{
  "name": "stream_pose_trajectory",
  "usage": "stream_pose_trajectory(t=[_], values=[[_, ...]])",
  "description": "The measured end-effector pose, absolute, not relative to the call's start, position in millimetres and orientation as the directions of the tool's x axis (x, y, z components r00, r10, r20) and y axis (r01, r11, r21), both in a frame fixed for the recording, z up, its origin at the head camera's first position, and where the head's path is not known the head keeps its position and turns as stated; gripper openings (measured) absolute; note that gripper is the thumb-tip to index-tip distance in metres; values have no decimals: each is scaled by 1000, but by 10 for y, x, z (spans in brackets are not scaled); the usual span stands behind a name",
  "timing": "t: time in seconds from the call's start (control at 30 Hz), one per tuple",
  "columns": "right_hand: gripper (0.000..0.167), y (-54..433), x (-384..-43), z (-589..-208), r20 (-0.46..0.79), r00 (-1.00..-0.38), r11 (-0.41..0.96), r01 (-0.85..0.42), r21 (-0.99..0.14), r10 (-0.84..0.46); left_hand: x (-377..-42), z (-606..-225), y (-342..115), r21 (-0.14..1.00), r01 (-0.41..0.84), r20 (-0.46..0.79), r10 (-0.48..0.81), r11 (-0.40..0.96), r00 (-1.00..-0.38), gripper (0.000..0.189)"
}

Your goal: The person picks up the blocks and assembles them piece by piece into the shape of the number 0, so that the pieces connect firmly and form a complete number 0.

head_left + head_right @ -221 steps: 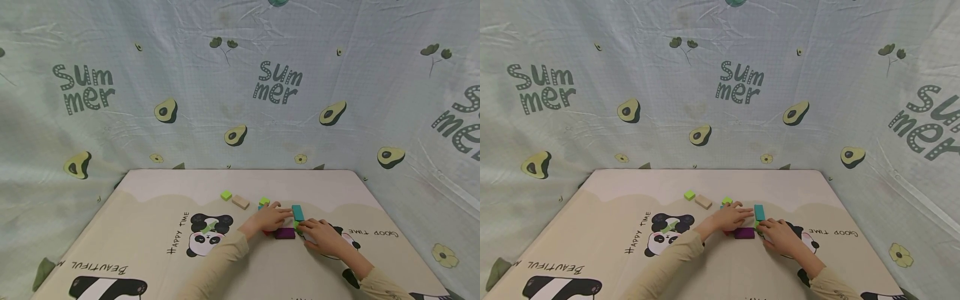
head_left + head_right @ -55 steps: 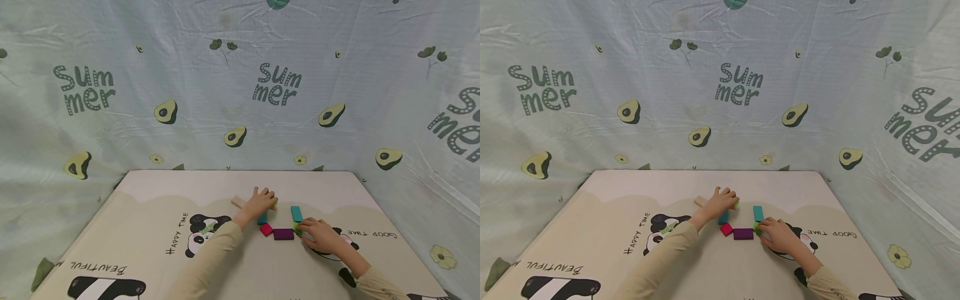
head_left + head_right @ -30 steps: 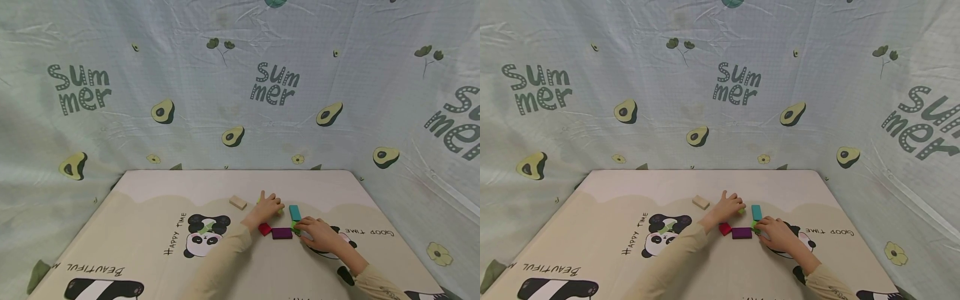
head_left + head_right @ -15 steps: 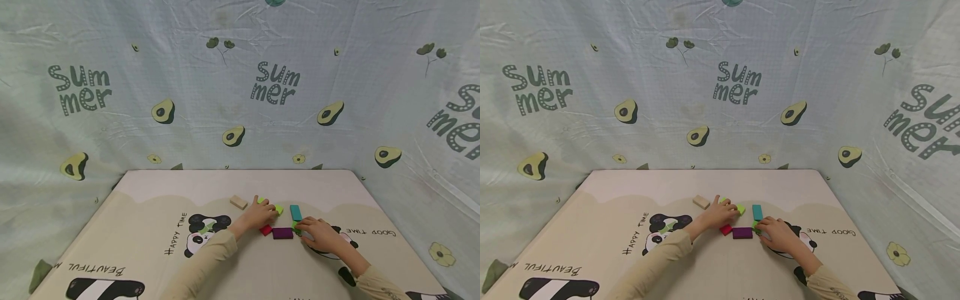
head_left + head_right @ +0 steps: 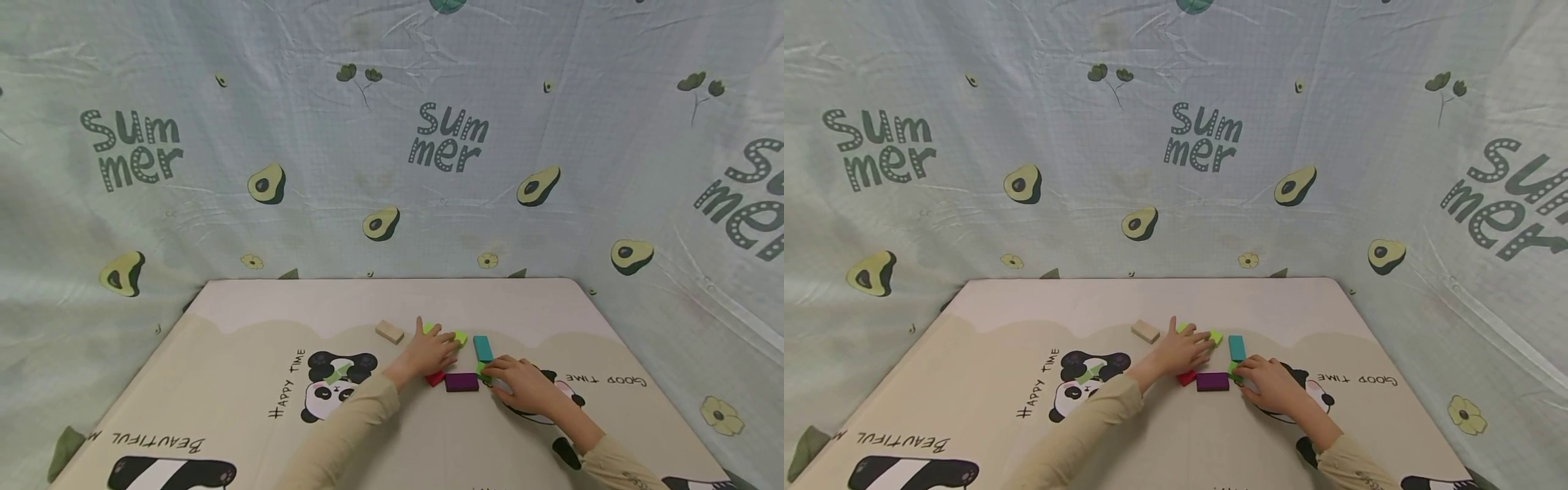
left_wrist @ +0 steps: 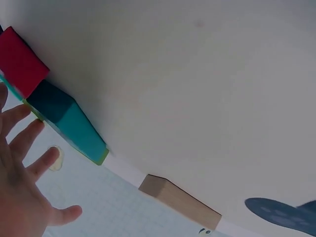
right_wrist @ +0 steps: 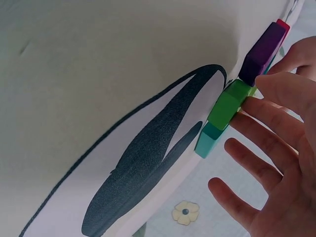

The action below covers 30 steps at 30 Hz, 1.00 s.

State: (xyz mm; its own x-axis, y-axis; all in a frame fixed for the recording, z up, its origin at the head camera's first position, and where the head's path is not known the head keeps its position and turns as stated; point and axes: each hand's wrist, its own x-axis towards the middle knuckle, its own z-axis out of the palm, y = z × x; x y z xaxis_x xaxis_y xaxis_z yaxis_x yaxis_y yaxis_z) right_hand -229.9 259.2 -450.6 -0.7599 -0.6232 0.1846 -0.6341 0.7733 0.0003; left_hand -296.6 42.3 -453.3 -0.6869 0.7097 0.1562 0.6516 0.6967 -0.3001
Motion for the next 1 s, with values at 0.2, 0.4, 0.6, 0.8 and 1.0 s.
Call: stream_pose_trajectory(t=[0.2, 0.4, 0.6, 0.8, 1.0], values=[[28, 2589, -2292, -4494, 179, -761, 774, -633, 8, -624, -3010, -4529, 526, -317, 610, 85, 662, 726, -744, 44], [28, 2587, -2296, -4489, 181, -758, 772, -636, 4, -626, -3069, -4538, 599, -315, 594, 47, 637, 741, -770, 46], [28, 2586, -2311, -4503, 186, -752, 767, -642, 8, -632, -3119, -4561, 634, -298, 591, 44, 630, 749, -776, 45], [28, 2584, -2310, -4518, 213, -740, 759, -651, 11, -638, -3142, -4568, 665, -283, 587, 21, 616, 759, -787, 46], [28, 2597, -2306, -4525, 215, -742, 761, -648, 16, -636, -3148, -4579, 695, -273, 588, 11, 613, 762, -790, 46]])
